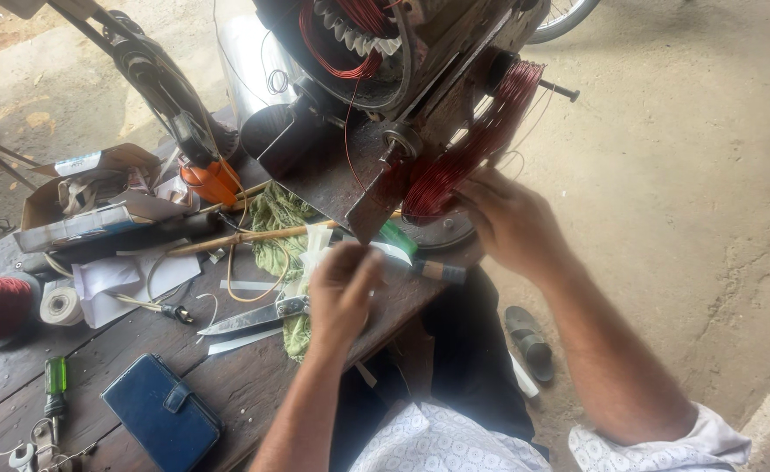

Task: The person winds red copper wire around the slots of a motor stator, carefully arranging and tucking the wire into place. The person uses both hands to manipulate the wire and the stator, occasionally adjusting the stator's position on the workbench.

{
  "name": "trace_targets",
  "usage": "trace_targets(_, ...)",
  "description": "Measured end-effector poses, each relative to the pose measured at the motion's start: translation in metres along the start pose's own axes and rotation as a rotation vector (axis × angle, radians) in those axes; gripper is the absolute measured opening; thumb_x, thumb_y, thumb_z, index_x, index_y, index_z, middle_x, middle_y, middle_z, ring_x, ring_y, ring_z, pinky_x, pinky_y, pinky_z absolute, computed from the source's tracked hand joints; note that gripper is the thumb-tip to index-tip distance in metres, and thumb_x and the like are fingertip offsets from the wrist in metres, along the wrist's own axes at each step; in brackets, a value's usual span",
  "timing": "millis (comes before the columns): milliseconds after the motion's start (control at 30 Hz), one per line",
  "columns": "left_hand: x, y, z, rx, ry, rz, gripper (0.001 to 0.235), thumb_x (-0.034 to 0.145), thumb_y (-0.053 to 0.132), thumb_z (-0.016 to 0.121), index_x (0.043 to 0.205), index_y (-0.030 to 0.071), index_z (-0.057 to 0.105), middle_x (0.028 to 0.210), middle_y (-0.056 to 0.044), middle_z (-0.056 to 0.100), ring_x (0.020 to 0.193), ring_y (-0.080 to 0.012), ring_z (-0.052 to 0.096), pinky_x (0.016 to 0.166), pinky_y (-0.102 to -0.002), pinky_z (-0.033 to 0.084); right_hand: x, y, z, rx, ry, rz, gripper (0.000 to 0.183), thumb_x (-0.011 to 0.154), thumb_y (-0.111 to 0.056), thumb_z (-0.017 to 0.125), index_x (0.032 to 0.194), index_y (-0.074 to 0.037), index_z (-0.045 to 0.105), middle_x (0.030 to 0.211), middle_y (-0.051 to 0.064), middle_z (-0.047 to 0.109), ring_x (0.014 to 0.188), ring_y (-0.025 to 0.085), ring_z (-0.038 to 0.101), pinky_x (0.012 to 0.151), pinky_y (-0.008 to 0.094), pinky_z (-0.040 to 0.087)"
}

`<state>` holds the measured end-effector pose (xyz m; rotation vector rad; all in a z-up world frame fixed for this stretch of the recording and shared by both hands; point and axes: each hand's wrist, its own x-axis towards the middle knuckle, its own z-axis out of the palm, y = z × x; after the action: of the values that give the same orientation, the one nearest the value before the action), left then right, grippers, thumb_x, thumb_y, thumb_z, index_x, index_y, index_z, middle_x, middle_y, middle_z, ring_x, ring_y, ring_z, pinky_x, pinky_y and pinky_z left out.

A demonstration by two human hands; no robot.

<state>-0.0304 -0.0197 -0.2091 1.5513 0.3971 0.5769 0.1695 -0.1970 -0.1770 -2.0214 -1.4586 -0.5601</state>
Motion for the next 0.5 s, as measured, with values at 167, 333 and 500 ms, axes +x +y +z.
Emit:
trace_targets(167, -0.001, 0.017, 0.031, 0.034, -0.137, 0.025, 0.043, 0.09, 0.027, 0.074, 0.122, 0.001, 0.062, 0.095, -0.007, 0.071, 0.081, -0.0135, 0.07, 0.071, -0.03, 0.06, -0.007, 0.004, -0.009, -0.026, -0.034, 0.087, 0.012, 0.092, -0.015, 0.077, 0.103, -0.012, 0.074, 0.113, 0.007, 0.074, 0.087, 0.02, 0.075, 0.074, 0.03, 0.065)
trace_targets(333, 0.002, 0.041, 0.054, 0.151, -0.309, -0.246, 0.052, 0.094, 0.041, 0.071, 0.122, -0.003, 0.071, 0.092, -0.014, 0.075, 0.076, -0.0188, 0.072, 0.066, -0.029, 0.062, -0.013, -0.007, -0.035, -0.029, 0.022, 0.075, 0.014, 0.088, -0.016, 0.081, 0.098, -0.011, 0.073, 0.105, 0.007, 0.074, 0.085, 0.018, 0.074, 0.072, 0.029, 0.063)
trace_targets(500, -0.001, 0.05, 0.067, -0.222, -0.447, -0.141, 0.075, 0.091, 0.05, 0.068, 0.138, -0.007, 0.055, 0.116, -0.02, 0.071, 0.092, -0.0196, 0.072, 0.068, -0.034, 0.064, -0.015, -0.013, -0.056, -0.024, 0.063, 0.041, 0.016, 0.088, -0.016, 0.083, 0.097, -0.01, 0.072, 0.101, 0.006, 0.073, 0.087, 0.017, 0.073, 0.074, 0.029, 0.063)
